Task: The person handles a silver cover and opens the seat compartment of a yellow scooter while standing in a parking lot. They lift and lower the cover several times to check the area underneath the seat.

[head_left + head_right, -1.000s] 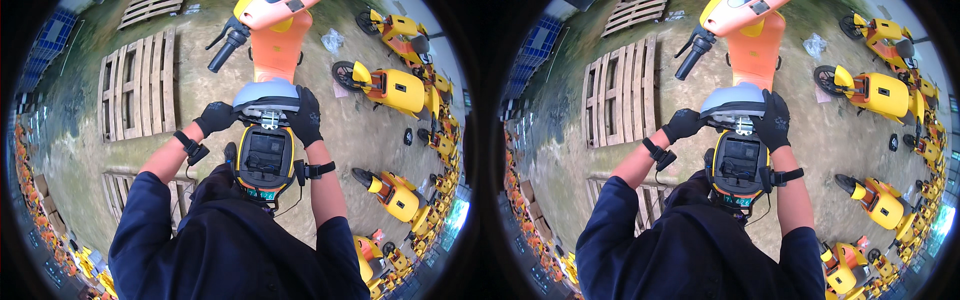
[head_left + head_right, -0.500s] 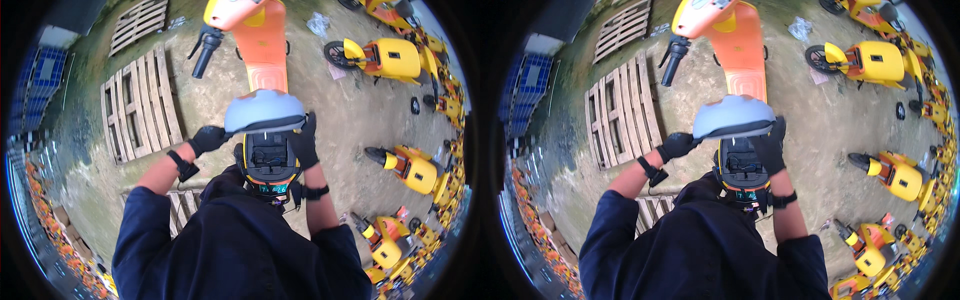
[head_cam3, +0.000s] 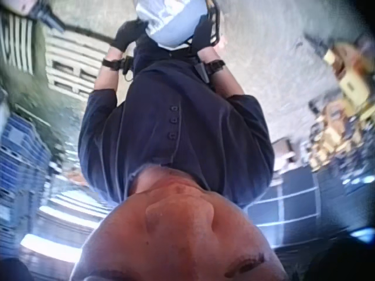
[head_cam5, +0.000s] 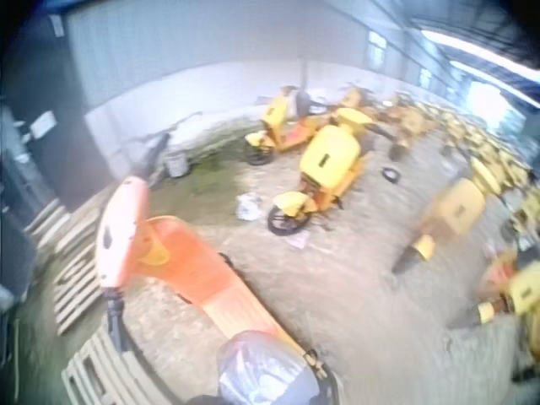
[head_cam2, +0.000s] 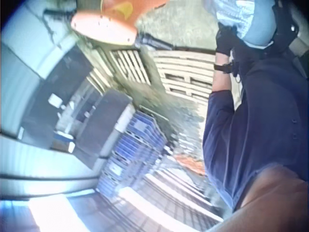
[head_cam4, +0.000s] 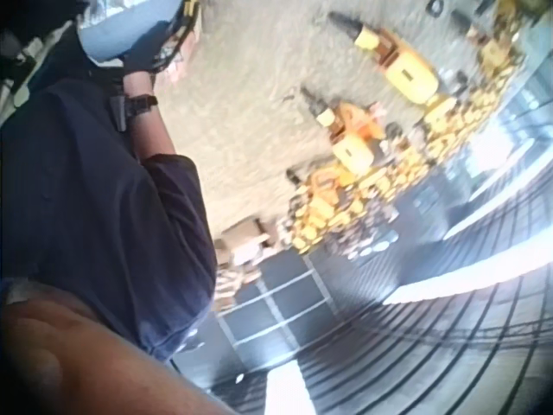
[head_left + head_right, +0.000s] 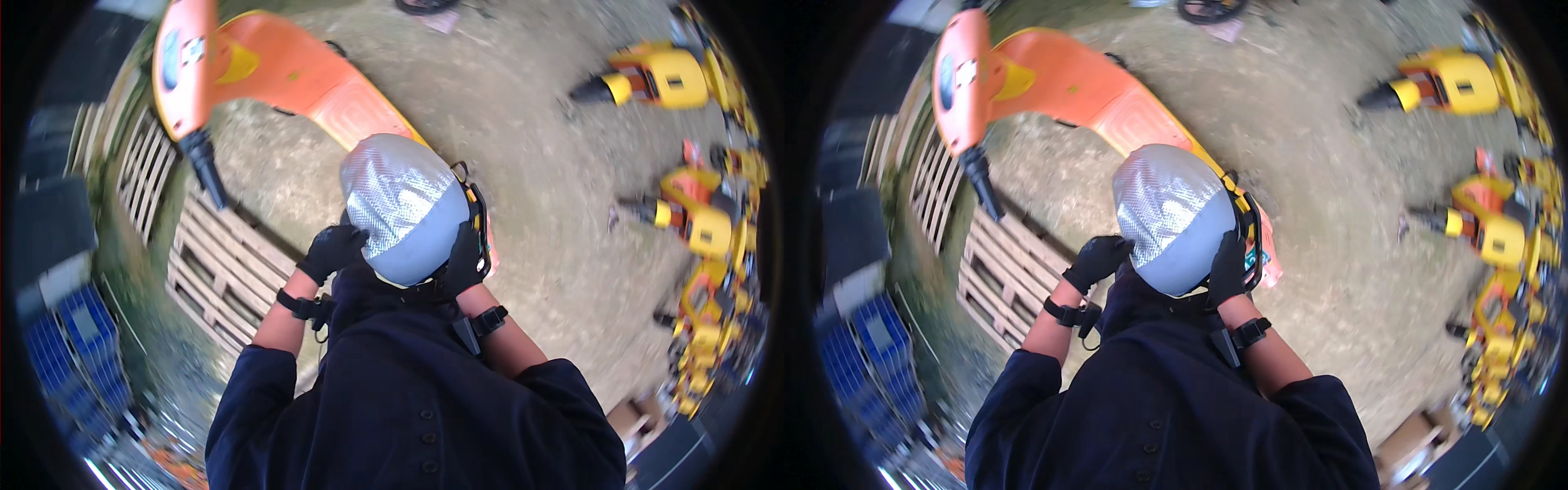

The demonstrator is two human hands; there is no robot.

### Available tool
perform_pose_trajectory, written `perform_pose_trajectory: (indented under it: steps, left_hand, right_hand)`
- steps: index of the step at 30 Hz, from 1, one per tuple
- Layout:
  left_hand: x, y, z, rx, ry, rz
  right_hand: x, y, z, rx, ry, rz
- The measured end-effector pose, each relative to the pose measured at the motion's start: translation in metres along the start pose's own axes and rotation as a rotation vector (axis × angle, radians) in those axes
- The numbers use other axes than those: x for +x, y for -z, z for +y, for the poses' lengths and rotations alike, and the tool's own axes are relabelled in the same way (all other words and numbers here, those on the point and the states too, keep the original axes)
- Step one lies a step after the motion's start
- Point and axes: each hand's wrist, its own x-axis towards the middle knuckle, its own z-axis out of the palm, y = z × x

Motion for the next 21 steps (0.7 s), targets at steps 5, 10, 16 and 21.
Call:
perform_pose_trajectory:
  steps: [5, 10, 16, 21]
  left_hand:
    - [0.085, 0.031, 0.071, -0.202, -0.738, 0.106]
    - [0.164, 0.008, 0.145, -0.068, -1.130, -0.714]
    - [0.176, 0.006, 0.150, -0.036, -1.135, -1.053]
    - [0.179, -0.019, 0.165, 0.373, -1.456, -0.924]
  right_hand:
    - [-0.041, -0.031, -0.011, -0.218, 0.158, 0.318]
    - [-0.072, -0.076, -0.056, -0.261, 0.205, 0.521]
    - [-0.088, -0.097, -0.050, -0.130, 0.053, 0.761]
    - [-0.095, -0.118, -0.024, -0.008, -0.167, 0.960]
